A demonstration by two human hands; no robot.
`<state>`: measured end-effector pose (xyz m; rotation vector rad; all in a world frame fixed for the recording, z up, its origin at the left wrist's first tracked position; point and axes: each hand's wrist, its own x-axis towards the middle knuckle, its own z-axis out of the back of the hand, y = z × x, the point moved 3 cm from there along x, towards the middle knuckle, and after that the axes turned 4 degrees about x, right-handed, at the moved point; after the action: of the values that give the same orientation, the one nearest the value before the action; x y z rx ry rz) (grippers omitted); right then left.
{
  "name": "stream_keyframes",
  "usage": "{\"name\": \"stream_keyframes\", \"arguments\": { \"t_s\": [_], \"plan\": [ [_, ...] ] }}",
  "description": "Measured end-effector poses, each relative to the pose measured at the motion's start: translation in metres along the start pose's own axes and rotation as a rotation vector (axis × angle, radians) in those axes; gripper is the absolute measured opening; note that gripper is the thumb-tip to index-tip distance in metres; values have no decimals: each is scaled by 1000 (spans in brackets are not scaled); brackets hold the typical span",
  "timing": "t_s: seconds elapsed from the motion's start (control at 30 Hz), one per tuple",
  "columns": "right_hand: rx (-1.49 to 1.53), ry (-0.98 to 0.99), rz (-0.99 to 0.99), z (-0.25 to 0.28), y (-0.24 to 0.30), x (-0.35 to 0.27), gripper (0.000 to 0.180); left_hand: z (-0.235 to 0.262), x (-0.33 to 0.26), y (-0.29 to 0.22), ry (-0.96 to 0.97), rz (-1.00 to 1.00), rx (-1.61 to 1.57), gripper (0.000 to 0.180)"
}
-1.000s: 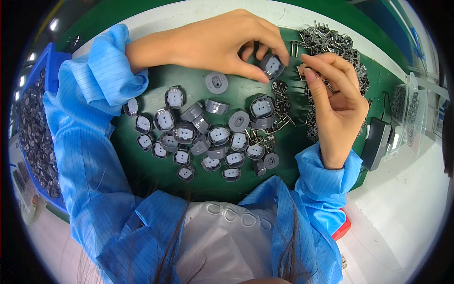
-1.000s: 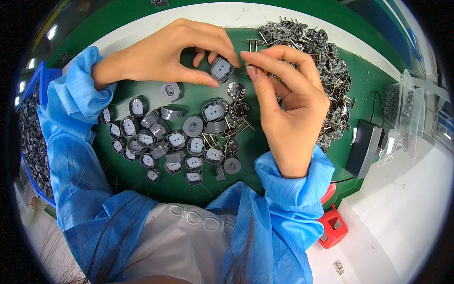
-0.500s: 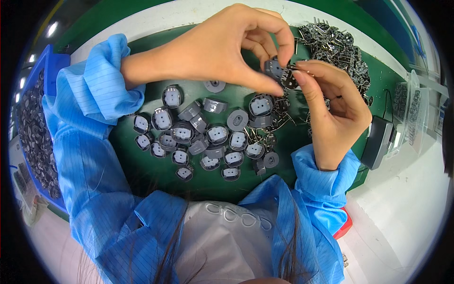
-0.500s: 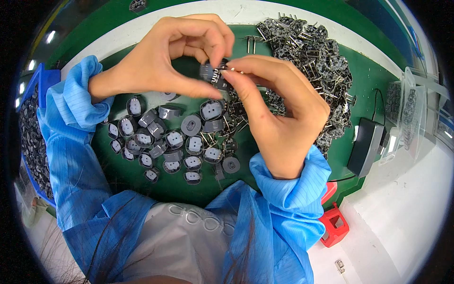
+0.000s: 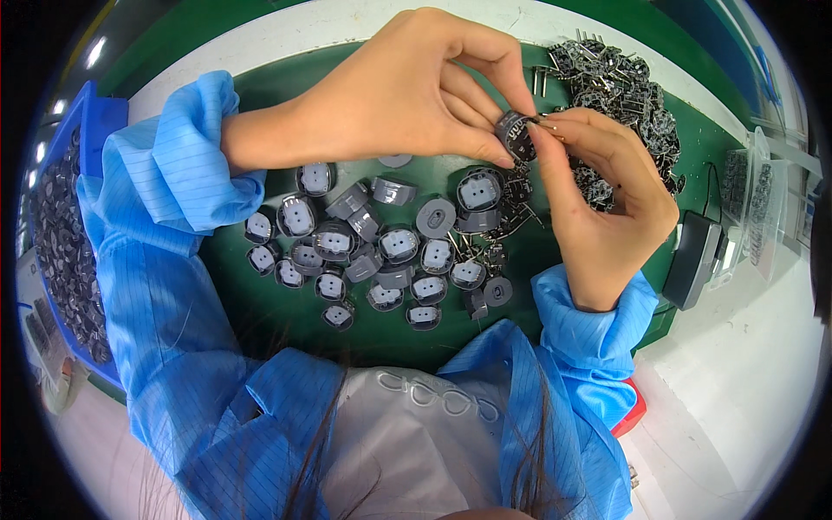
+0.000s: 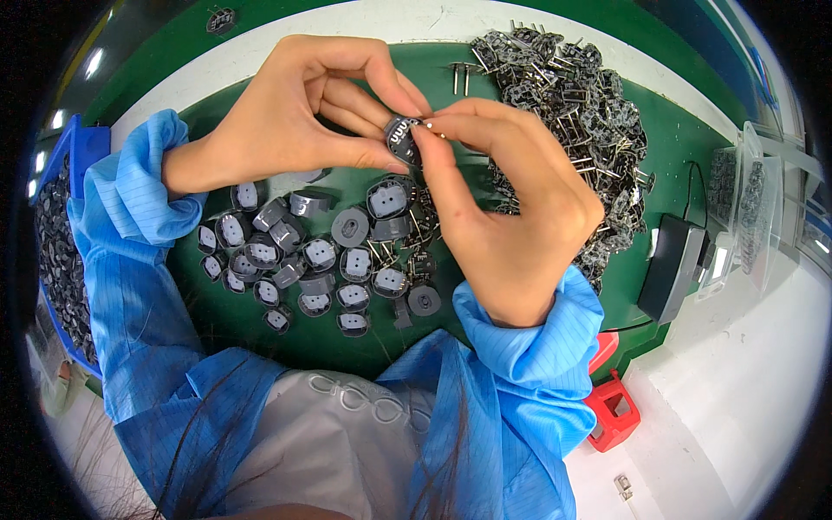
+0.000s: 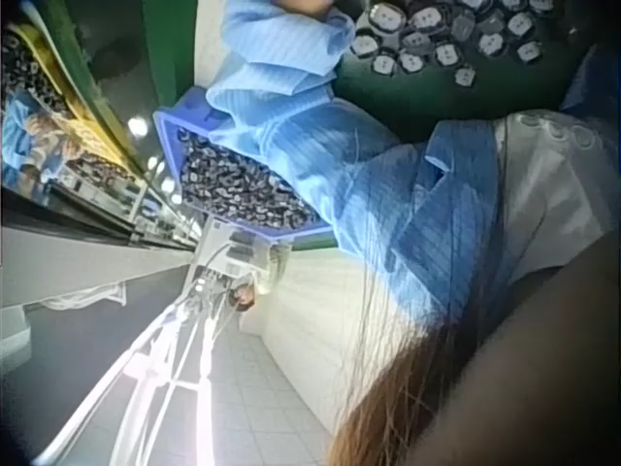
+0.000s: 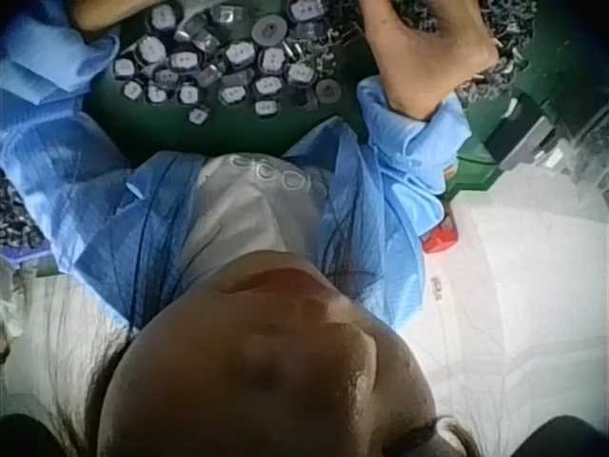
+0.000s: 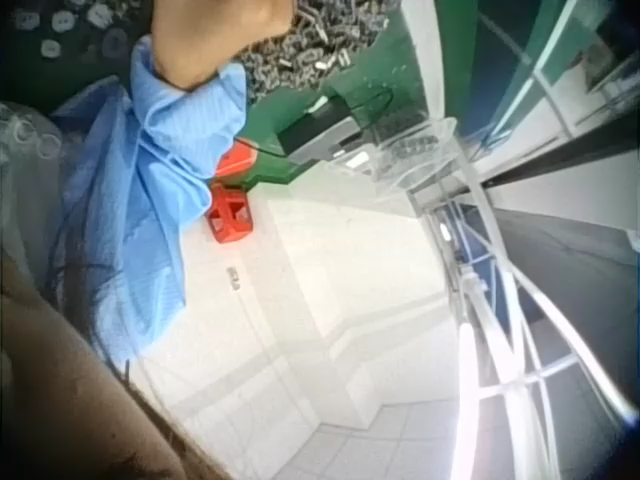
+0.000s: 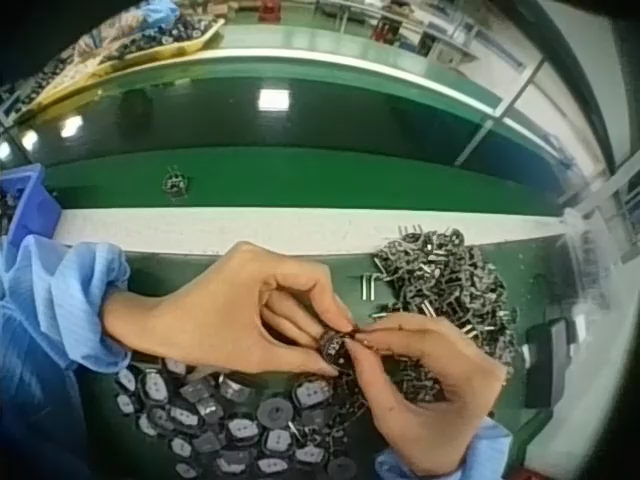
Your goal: The person assembles small metal pins and plastic housings by hand at a factory workbench.
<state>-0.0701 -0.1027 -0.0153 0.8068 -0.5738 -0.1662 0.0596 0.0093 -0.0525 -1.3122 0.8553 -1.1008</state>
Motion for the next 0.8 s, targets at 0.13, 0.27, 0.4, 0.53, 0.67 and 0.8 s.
{"name": "stream_keyframes", "arguments": {
  "t_s": [0.13, 0.27, 0.4, 0.53, 0.67, 0.8],
  "plan": [
    [-2, -46, -28, -3, 0, -2, 17, -2, 0, -3, -11, 15, 34, 25],
    [-234, -85, 177, -8, 9, -3, 20, -4, 0, -4, -4, 36, 64, 24],
    [-209, -97, 153, -7, 5, -1, 22, -2, 1, -3, 13, 147, -102, 24],
    [101, 0, -42, -13, 2, 0, 31, 0, 1, -3, 8, 202, -84, 26],
    [329, 117, -279, -21, -7, -9, 36, -1, 0, -9, -113, 73, 16, 27],
    [408, 71, -306, -16, 4, -7, 33, -3, -7, -20, -125, -11, 84, 29]
  ]
}}
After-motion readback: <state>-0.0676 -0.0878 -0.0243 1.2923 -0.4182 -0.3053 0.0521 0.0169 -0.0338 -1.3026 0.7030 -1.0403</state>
